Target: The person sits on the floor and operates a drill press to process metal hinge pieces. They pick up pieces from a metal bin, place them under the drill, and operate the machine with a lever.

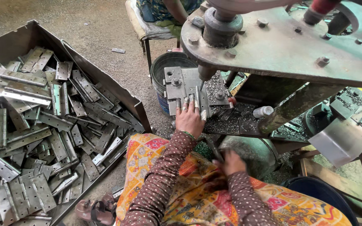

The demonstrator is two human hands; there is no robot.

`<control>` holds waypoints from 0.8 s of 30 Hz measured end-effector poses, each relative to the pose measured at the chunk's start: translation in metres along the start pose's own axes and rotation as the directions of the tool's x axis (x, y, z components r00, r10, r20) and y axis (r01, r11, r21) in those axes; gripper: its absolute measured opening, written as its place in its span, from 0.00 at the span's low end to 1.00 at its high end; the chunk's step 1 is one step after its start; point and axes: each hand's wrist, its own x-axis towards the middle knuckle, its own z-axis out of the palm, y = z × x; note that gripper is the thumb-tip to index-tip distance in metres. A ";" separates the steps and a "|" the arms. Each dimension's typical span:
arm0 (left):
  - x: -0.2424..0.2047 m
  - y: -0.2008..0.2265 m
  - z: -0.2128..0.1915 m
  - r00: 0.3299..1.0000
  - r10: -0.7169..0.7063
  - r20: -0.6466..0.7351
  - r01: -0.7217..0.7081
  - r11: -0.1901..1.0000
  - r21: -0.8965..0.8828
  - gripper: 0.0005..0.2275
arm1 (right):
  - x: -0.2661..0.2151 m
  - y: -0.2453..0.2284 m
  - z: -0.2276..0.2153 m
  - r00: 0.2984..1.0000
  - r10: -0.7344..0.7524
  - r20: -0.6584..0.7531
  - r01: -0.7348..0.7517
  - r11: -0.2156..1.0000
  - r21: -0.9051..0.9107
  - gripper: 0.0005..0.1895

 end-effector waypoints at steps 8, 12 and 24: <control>-0.003 -0.003 0.015 0.997 0.033 -0.064 -0.032 0.999 0.030 0.23 | 0.005 0.017 0.038 0.960 0.152 0.234 -0.167 0.985 0.045 0.30; 0.018 -0.005 0.021 0.993 0.034 -0.113 -0.019 0.991 0.135 0.22 | 0.025 0.002 -0.010 0.937 0.143 0.320 -0.119 0.988 -0.093 0.32; 0.031 -0.006 0.039 0.999 0.009 -0.034 -0.004 0.992 0.128 0.16 | 0.006 -0.005 -0.004 0.947 0.123 0.295 -0.123 0.992 -0.018 0.22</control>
